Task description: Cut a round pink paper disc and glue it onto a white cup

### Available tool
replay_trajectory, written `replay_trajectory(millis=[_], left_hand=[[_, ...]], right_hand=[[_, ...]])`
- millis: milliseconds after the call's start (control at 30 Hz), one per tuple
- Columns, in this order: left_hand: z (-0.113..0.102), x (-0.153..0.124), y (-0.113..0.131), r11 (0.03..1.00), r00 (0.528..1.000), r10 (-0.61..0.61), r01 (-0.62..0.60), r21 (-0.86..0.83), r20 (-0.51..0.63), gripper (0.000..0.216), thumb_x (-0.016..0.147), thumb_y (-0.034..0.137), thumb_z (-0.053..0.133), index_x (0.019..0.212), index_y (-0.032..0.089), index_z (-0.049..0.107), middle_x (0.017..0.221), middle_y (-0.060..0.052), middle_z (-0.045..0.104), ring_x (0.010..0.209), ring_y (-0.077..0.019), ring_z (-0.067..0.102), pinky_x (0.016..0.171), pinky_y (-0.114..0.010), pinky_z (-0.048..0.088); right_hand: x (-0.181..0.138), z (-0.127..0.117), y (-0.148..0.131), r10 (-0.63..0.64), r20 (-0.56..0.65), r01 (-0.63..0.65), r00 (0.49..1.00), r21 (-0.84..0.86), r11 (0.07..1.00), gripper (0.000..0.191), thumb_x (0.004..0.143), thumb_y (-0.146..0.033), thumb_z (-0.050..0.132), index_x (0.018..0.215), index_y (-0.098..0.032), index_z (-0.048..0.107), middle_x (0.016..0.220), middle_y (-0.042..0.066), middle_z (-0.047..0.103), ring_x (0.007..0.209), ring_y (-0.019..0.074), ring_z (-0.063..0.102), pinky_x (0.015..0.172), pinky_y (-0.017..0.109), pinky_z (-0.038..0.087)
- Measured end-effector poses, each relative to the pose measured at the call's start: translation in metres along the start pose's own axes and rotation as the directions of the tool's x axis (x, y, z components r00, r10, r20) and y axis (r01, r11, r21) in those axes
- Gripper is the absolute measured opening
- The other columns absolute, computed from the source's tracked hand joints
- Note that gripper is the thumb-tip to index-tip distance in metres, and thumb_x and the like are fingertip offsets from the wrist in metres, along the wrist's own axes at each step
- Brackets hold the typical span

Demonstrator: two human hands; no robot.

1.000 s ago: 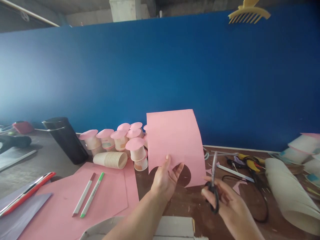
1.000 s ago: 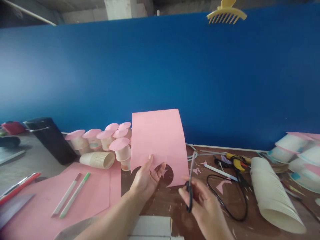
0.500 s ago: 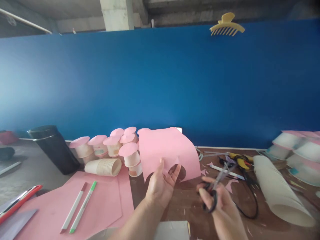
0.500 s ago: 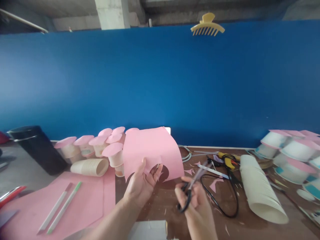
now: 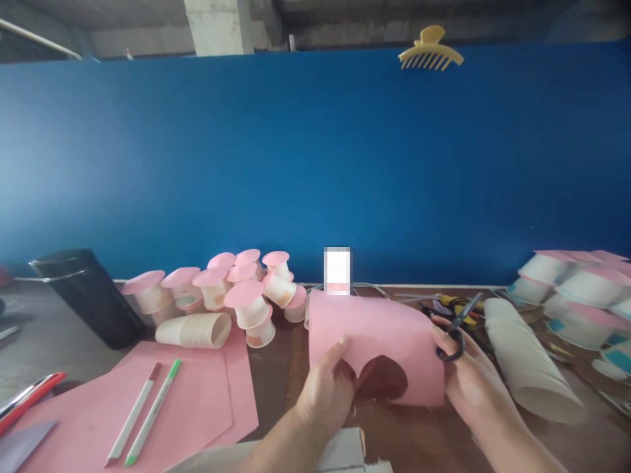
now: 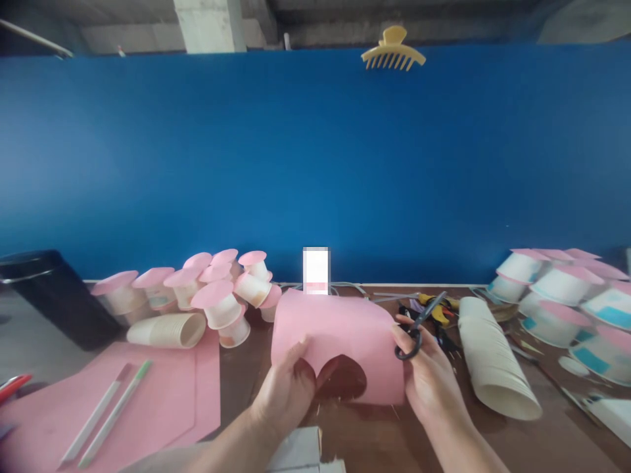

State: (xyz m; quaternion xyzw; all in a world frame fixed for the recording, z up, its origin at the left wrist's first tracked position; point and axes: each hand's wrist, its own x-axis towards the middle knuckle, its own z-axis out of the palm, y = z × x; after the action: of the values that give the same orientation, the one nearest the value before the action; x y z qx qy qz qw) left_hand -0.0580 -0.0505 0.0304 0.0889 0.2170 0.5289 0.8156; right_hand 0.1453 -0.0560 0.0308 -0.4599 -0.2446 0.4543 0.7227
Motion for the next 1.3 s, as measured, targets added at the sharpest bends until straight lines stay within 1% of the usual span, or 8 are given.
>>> replay_trajectory(millis=[133,233,300,467,667,800,1100,1300], left_hand=[[-0.005,0.004,0.021,0.998,0.987,-0.064,0.060,0.026,0.147,0.032,0.083,0.044,0.061,0.094,0.014,0.066,0.076,-0.006,0.068,0.071,-0.0178,0.063,0.085,-0.044,0.051],[-0.008,0.009,0.040,0.989,0.963,-0.125,0.101,0.112,0.237,0.058,0.083,0.060,0.051,0.114,0.012,0.062,0.107,-0.015,0.068,0.092,-0.0267,0.064,0.089,-0.047,0.048],[-0.010,0.012,0.048,0.982,0.956,-0.167,0.138,0.132,0.242,0.061,0.082,0.062,0.051,0.115,0.012,0.062,0.110,-0.016,0.067,0.099,-0.0292,0.063,0.090,-0.043,0.048],[-0.012,0.012,0.051,0.965,0.971,-0.202,0.175,0.193,0.131,0.052,0.083,0.047,0.058,0.120,0.011,0.059,0.110,-0.016,0.068,0.104,-0.0323,0.063,0.094,-0.045,0.045],[-0.013,0.006,0.055,0.889,0.957,-0.290,0.269,0.371,0.003,0.039,0.073,0.015,0.064,0.109,0.002,0.061,0.091,-0.016,0.072,0.084,-0.0267,0.068,0.087,-0.039,0.049],[-0.014,0.005,0.054,0.881,0.970,-0.243,0.208,0.424,0.028,0.035,0.078,0.021,0.067,0.109,0.005,0.062,0.094,-0.016,0.072,0.085,-0.0258,0.069,0.086,-0.038,0.051],[-0.005,0.006,0.046,0.913,0.996,0.060,-0.080,0.399,0.063,0.041,0.078,0.025,0.071,0.115,0.009,0.062,0.111,-0.015,0.069,0.107,-0.0285,0.064,0.100,-0.041,0.047],[0.001,0.008,0.048,0.898,0.977,0.214,-0.203,0.390,0.016,0.036,0.078,0.028,0.071,0.109,0.011,0.065,0.111,-0.014,0.069,0.114,-0.0311,0.059,0.102,-0.042,0.045]], right_hand=[[0.013,-0.017,-0.011,0.000,-0.030,0.000,1.000,0.004,1.000,0.053,0.056,-0.028,0.087,0.106,-0.031,0.069,0.071,-0.003,0.070,0.062,0.0176,0.065,0.054,0.027,0.051],[0.020,-0.029,-0.020,0.005,0.005,-0.005,1.000,-0.004,1.000,0.046,0.058,-0.027,0.087,0.100,-0.030,0.070,0.078,-0.002,0.071,0.064,0.0156,0.064,0.053,0.024,0.051],[0.022,-0.035,-0.025,0.022,0.043,-0.020,0.999,-0.043,0.999,0.041,0.059,-0.026,0.086,0.098,-0.029,0.071,0.082,-0.002,0.071,0.066,0.0146,0.063,0.054,0.023,0.050],[0.017,-0.039,-0.032,0.093,0.173,-0.054,0.980,-0.218,0.974,0.037,0.064,-0.027,0.084,0.098,-0.025,0.070,0.082,0.000,0.068,0.068,0.0128,0.060,0.056,0.021,0.048],[0.011,-0.036,-0.033,0.073,0.235,0.020,0.969,-0.372,0.928,0.036,0.069,-0.035,0.081,0.101,-0.025,0.067,0.089,0.002,0.069,0.079,0.0175,0.062,0.065,0.024,0.049],[0.012,-0.038,-0.030,0.038,0.254,0.082,0.966,-0.447,0.891,0.038,0.069,-0.036,0.080,0.103,-0.024,0.067,0.089,0.002,0.068,0.079,0.0187,0.062,0.065,0.026,0.048],[0.019,-0.028,-0.032,-0.223,-0.101,0.205,0.969,-0.168,0.964,0.035,0.065,-0.045,0.081,0.091,-0.024,0.070,0.070,-0.003,0.063,0.065,0.0107,0.056,0.053,0.018,0.043],[-0.013,-0.003,-0.020,-0.123,0.100,0.147,0.987,-0.302,0.942,0.036,0.076,-0.051,0.071,0.098,-0.023,0.068,0.068,-0.001,0.061,0.066,0.0137,0.052,0.058,0.023,0.041]])
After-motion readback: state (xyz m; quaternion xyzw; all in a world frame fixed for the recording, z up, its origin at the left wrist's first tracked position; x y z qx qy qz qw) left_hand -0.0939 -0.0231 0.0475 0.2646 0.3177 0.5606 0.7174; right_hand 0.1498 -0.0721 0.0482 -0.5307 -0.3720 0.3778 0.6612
